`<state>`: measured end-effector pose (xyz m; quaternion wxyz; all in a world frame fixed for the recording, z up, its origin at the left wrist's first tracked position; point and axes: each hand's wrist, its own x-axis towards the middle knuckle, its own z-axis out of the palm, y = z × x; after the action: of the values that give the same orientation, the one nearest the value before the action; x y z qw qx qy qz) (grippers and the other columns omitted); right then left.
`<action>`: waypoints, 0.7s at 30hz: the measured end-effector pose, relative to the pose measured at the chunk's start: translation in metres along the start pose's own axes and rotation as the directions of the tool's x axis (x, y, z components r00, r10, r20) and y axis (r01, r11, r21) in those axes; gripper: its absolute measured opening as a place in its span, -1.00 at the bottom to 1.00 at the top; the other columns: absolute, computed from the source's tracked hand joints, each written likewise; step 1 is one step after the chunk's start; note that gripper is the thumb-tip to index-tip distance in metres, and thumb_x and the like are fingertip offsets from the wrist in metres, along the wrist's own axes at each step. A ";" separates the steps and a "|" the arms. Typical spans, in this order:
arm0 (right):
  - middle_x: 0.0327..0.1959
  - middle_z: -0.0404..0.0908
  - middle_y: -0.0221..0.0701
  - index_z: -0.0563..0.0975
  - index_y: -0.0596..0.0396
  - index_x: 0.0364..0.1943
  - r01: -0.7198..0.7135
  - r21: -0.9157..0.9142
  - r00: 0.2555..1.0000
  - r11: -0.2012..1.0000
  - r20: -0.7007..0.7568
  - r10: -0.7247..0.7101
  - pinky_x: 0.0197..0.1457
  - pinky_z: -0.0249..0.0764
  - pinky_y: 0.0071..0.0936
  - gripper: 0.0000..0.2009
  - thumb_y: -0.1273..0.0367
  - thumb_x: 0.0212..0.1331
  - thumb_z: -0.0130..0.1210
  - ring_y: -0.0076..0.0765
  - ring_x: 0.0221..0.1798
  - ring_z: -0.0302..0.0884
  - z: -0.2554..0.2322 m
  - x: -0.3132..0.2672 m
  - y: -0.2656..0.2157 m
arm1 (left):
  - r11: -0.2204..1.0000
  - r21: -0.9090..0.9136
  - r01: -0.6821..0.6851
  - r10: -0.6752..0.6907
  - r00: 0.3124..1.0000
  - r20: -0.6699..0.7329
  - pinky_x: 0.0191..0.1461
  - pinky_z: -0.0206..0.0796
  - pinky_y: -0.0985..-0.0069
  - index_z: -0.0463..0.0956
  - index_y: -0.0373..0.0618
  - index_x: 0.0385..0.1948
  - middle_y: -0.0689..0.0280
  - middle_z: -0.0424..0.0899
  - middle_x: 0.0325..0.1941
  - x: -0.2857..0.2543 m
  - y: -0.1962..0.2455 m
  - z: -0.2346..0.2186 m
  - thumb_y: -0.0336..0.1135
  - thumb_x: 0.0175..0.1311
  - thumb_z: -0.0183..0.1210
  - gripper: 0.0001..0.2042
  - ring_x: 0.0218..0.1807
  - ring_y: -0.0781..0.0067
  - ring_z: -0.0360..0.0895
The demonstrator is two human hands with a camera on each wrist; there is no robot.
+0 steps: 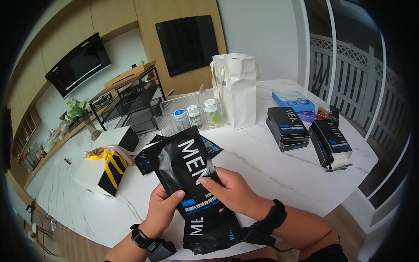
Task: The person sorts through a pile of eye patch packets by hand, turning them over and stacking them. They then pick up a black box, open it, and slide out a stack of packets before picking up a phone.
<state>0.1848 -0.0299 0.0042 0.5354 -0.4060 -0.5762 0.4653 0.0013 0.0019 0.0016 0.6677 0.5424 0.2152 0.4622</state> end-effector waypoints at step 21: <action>-0.43 0.54 -0.48 0.44 0.19 -0.17 0.203 -0.126 0.979 0.971 0.057 -0.198 -0.31 0.37 -0.68 -0.79 0.35 0.20 -0.04 -0.71 -0.38 0.42 -0.001 -0.003 -0.008 | 0.989 0.085 0.124 -0.125 0.992 -0.003 -0.32 0.26 0.75 0.47 -0.17 -0.23 0.41 0.58 -0.34 0.004 -0.004 -0.010 -0.37 0.15 0.14 -0.82 -0.35 0.73 0.43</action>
<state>0.1860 -0.0345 0.0116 0.5389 -0.3695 -0.6553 0.3790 -0.0031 0.0102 -0.0044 0.6718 0.5565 0.2673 0.4093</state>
